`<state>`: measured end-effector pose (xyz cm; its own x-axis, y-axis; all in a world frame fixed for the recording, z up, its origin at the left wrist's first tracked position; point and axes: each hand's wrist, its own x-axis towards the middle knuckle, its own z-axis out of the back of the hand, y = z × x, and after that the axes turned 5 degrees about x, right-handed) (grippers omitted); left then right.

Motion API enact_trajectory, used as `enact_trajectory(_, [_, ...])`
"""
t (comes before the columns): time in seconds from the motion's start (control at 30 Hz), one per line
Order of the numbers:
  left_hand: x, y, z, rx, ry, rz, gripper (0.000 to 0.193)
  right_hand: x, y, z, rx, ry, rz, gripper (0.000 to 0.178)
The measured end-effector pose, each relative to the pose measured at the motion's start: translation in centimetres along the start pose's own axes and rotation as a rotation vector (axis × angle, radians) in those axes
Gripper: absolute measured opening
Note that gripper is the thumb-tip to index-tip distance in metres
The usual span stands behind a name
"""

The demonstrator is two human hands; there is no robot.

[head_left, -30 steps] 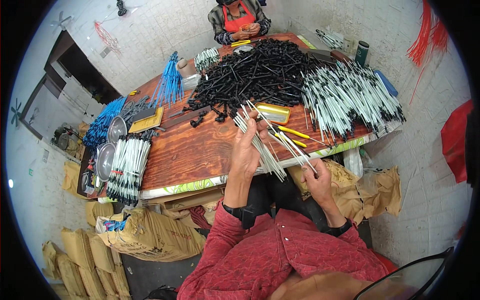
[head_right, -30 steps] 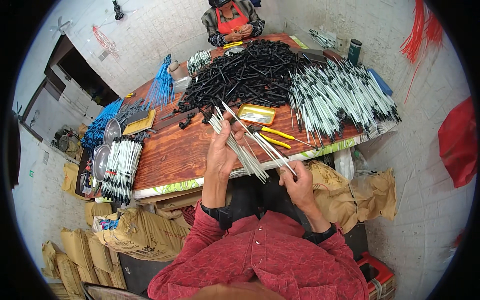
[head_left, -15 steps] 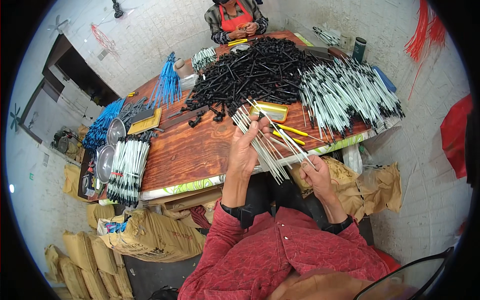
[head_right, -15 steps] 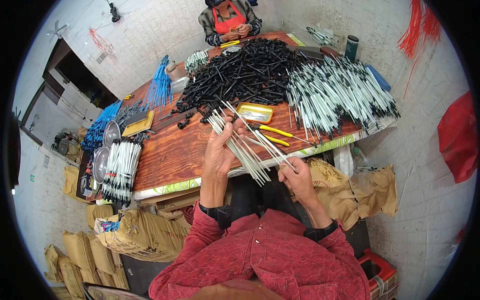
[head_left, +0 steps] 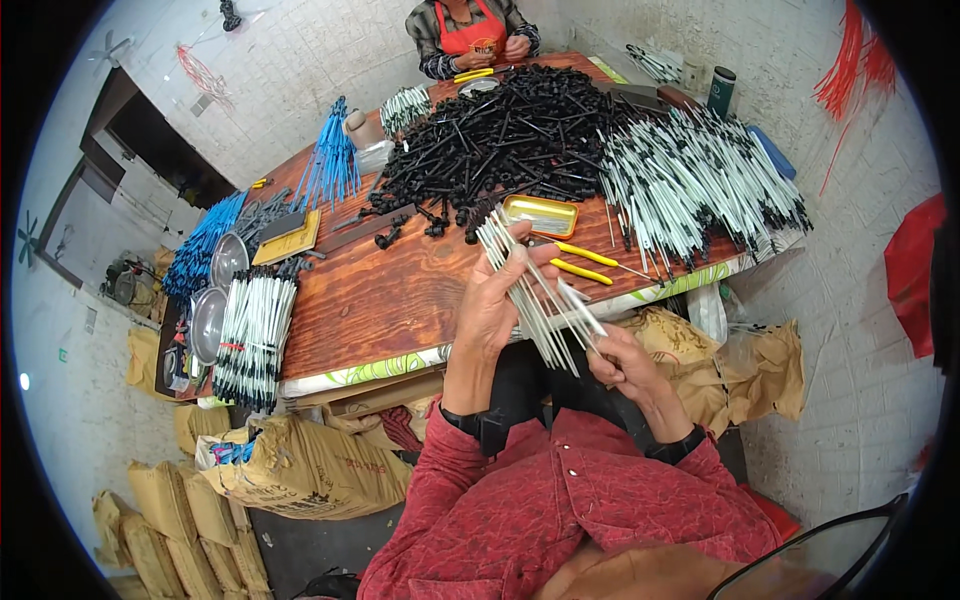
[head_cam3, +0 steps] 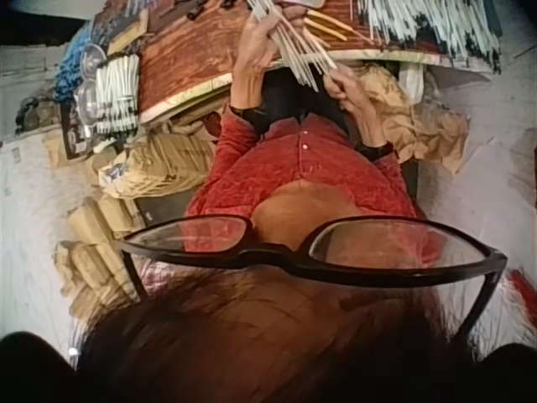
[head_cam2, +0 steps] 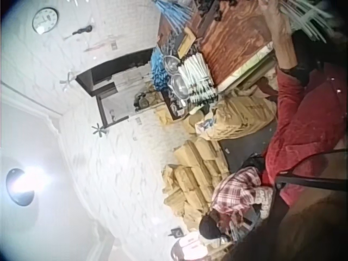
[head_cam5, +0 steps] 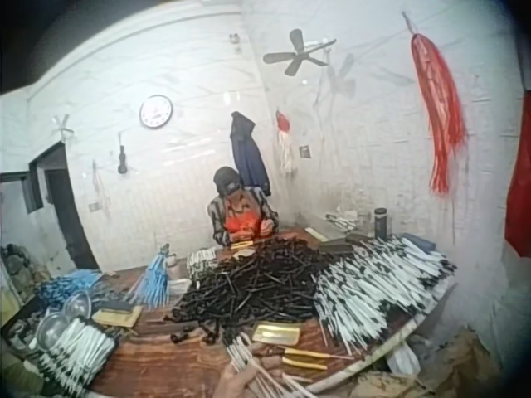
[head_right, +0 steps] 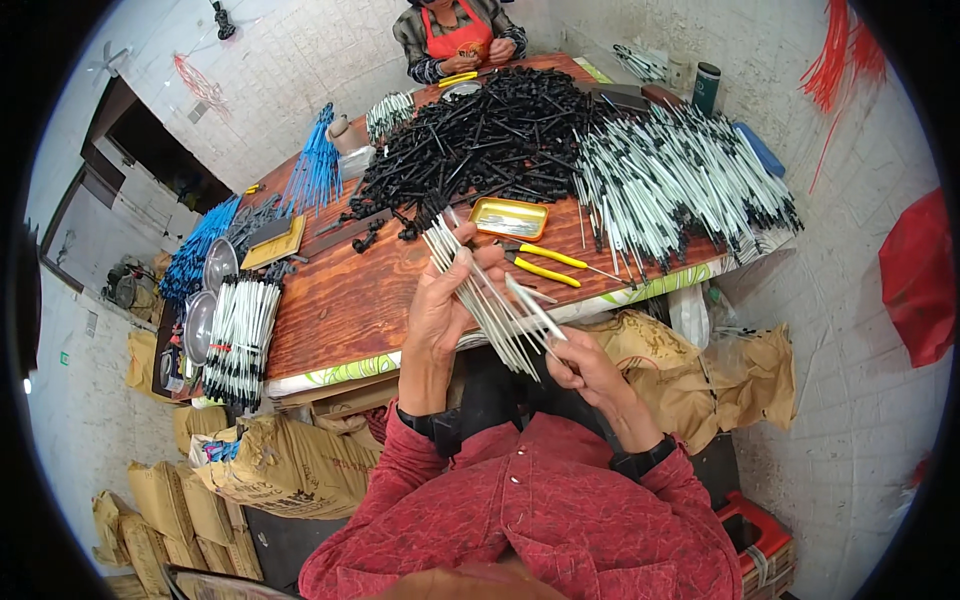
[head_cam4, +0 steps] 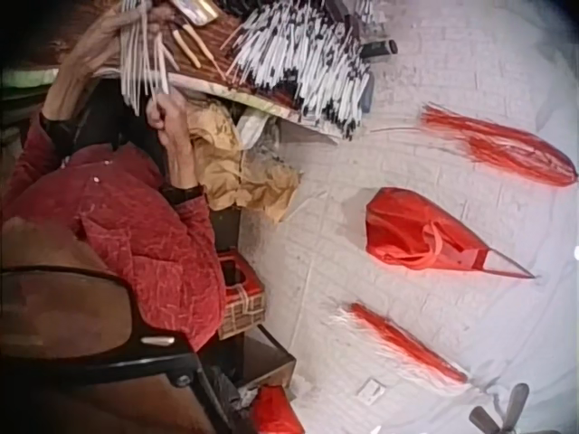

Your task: Assembling wiring harnesses by grouping wires and sliding them into protective sleeves.

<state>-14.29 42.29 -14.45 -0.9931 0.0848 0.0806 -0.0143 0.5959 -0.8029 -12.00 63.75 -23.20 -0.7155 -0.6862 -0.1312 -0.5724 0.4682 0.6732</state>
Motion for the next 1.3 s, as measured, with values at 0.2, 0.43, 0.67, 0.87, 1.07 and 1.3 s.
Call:
enact_trajectory(0.2, [-1.0,-0.5,-1.3,-0.112,-0.013,-0.032,0.033,0.8,-2.4,0.0,0.255,0.071,-0.159,0.011])
enact_trajectory(0.43, [-0.8,-0.2,-0.1,-0.082,0.190,-0.136,0.030,1.3,-2.7,-0.8,0.231,0.137,-0.117,0.014])
enact_trajectory(0.67, [-2.1,0.1,-0.6,0.192,0.095,-0.088,0.027,0.0,8.1,-1.4,-1.255,-0.237,0.610,0.020])
enact_trajectory(0.87, [-2.5,1.2,-1.5,0.258,0.130,-0.088,0.025,1.5,13.5,-8.1,-1.336,-0.318,1.136,0.024])
enact_trajectory(1.07, [-3.2,1.2,-2.0,0.326,0.182,-0.023,0.024,5.1,12.7,-10.1,-1.560,0.119,1.137,0.032])
enact_trajectory(1.3, [-3.5,1.0,-1.7,0.314,0.245,0.095,0.024,6.2,11.0,-9.0,-1.269,0.333,0.939,0.027])
